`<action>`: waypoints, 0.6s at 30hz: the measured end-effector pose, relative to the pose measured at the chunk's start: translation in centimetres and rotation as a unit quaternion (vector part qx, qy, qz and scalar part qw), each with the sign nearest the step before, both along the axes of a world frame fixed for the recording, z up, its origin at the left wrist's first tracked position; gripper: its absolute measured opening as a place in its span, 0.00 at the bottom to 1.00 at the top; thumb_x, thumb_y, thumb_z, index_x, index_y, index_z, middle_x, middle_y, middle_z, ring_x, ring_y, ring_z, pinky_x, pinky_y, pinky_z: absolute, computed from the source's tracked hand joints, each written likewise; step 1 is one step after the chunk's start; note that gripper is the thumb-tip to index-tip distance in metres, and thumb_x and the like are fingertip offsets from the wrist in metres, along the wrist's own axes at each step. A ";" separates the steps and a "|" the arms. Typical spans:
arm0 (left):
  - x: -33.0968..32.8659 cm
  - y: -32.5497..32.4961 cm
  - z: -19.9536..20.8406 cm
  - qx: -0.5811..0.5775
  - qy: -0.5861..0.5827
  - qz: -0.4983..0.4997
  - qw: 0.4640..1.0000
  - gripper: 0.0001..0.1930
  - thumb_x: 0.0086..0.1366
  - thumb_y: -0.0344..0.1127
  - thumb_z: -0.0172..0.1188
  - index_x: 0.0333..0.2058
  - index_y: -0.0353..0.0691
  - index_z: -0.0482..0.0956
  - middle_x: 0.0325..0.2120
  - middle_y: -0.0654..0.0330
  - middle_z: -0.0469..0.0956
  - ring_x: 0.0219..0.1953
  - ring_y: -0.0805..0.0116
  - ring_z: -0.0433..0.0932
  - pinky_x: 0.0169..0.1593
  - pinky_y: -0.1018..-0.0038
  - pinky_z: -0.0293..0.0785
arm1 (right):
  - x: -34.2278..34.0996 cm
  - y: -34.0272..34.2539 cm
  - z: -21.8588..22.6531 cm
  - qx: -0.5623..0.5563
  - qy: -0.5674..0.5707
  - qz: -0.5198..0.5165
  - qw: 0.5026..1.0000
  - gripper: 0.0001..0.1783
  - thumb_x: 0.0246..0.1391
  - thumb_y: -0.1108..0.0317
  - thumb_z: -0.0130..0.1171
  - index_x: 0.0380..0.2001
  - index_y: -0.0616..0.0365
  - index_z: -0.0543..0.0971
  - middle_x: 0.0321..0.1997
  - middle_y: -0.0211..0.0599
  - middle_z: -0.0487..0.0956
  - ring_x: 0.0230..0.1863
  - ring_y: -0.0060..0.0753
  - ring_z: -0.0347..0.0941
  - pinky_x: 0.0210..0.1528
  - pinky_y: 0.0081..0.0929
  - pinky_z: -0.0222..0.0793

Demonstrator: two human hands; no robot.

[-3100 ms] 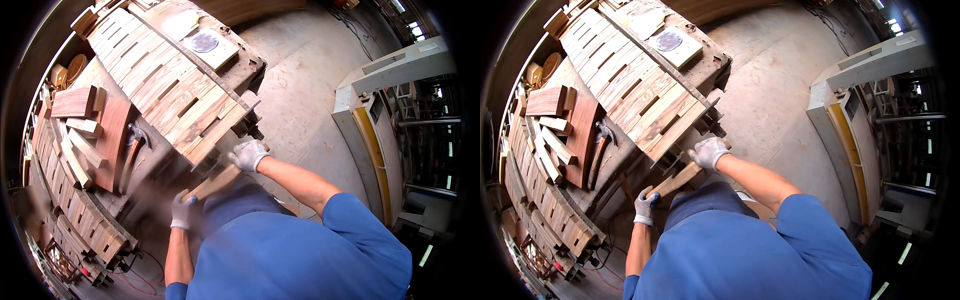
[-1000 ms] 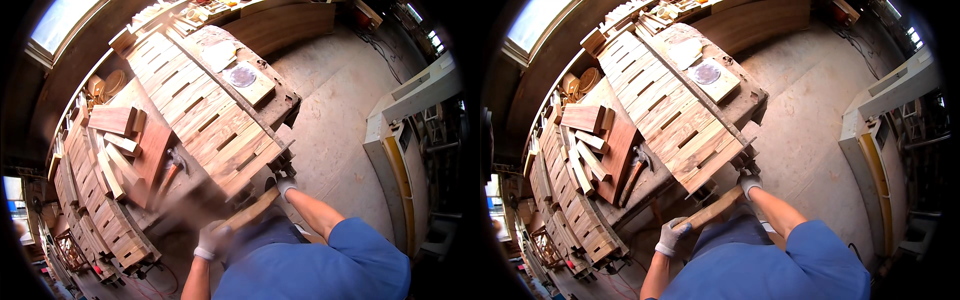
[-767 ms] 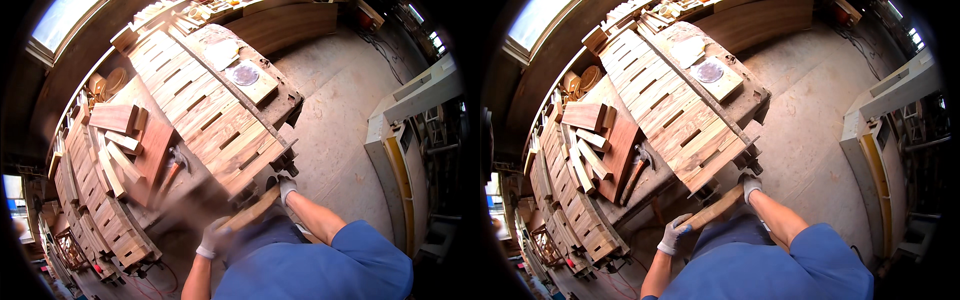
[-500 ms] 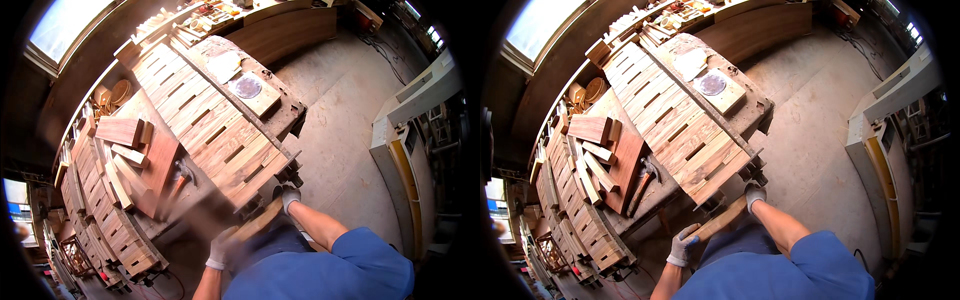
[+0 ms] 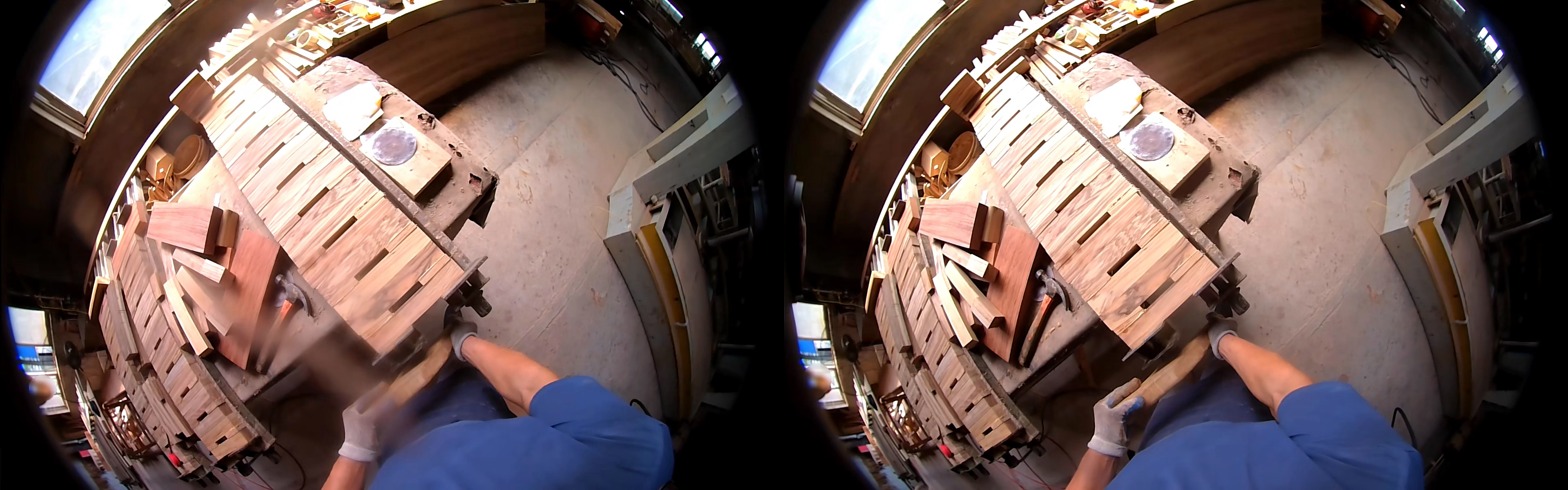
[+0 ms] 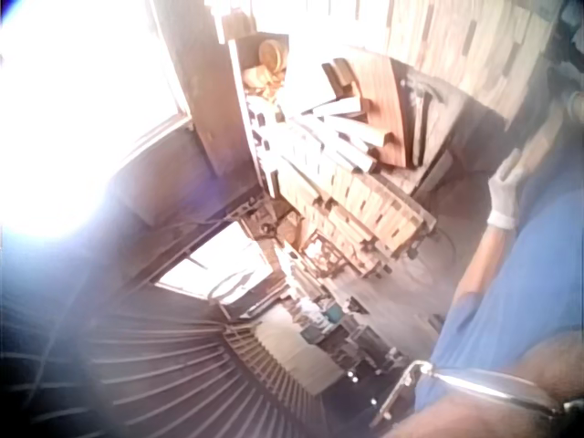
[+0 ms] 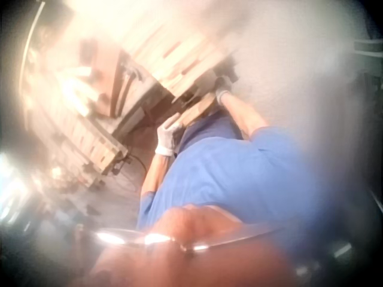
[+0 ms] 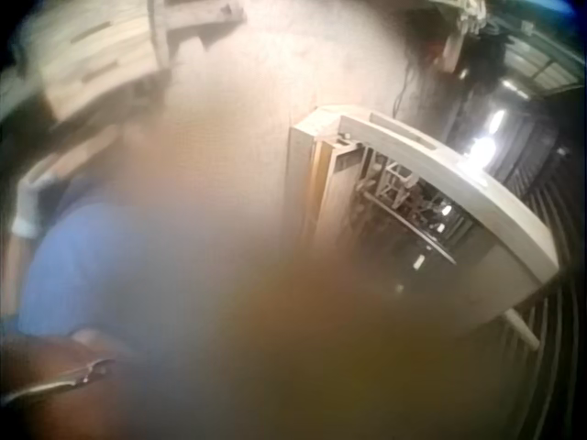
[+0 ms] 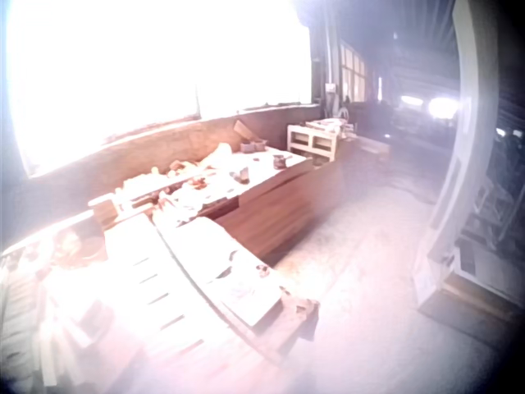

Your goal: The person assembles wooden components on a workbench, using a hammer to secure pieces and a chisel to adjust joints. They move between workstations to retrieve materials and tools, eventually stacking finished wooden blocks on a pallet.

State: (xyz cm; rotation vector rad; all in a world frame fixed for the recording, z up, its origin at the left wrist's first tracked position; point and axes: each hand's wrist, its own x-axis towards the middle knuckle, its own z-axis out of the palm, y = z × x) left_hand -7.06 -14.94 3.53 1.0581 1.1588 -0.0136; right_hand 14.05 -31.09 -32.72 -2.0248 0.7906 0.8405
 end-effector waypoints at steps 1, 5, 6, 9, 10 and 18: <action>-0.6 -0.5 -0.6 0.030 -0.014 -0.018 0.999 0.28 0.59 0.23 0.68 0.60 0.24 0.79 0.56 0.48 0.83 0.56 0.61 0.82 0.62 0.71 0.76 | -0.5 -0.1 -1.6 0.016 0.024 -0.009 1.000 0.24 0.58 0.51 0.70 0.44 0.64 0.86 0.41 0.49 0.87 0.39 0.42 0.82 0.46 0.39 0.74; 0.3 -1.2 -0.4 0.059 -0.009 -0.025 0.998 0.27 0.59 0.21 0.68 0.59 0.24 0.79 0.55 0.48 0.83 0.55 0.62 0.82 0.61 0.71 0.77 | -1.0 -0.2 -1.4 0.133 0.051 0.002 0.990 0.25 0.59 0.50 0.69 0.45 0.63 0.86 0.42 0.45 0.86 0.39 0.36 0.79 0.48 0.37 0.74; 0.7 -1.5 0.0 0.057 -0.004 -0.021 0.998 0.27 0.59 0.21 0.68 0.59 0.23 0.79 0.55 0.48 0.83 0.55 0.62 0.82 0.61 0.71 0.77 | -1.0 0.0 -0.7 0.115 0.074 0.027 0.990 0.25 0.60 0.50 0.69 0.45 0.63 0.86 0.43 0.45 0.86 0.39 0.35 0.79 0.48 0.36 0.74; 2.4 -1.4 1.7 0.064 -0.017 -0.043 0.997 0.27 0.58 0.24 0.70 0.58 0.23 0.80 0.55 0.48 0.83 0.55 0.61 0.82 0.62 0.70 0.76 | -1.0 -0.3 -2.2 0.116 0.113 0.033 0.986 0.25 0.63 0.49 0.65 0.47 0.62 0.86 0.44 0.46 0.86 0.43 0.37 0.80 0.53 0.33 0.74; 1.9 -1.4 1.4 0.079 -0.023 -0.054 0.995 0.27 0.58 0.26 0.70 0.58 0.24 0.81 0.55 0.48 0.84 0.56 0.61 0.82 0.63 0.70 0.76 | -0.9 0.5 -0.4 0.104 0.137 0.012 0.985 0.25 0.64 0.49 0.65 0.48 0.63 0.85 0.45 0.46 0.86 0.44 0.38 0.81 0.53 0.33 0.74; 1.3 1.6 0.5 0.181 -0.154 -0.235 0.942 0.25 0.61 0.33 0.69 0.56 0.27 0.83 0.54 0.50 0.85 0.58 0.61 0.82 0.65 0.67 0.73 | 0.9 1.9 5.5 0.136 0.144 0.037 0.980 0.32 0.63 0.48 0.65 0.58 0.66 0.81 0.57 0.50 0.84 0.50 0.42 0.82 0.57 0.38 0.75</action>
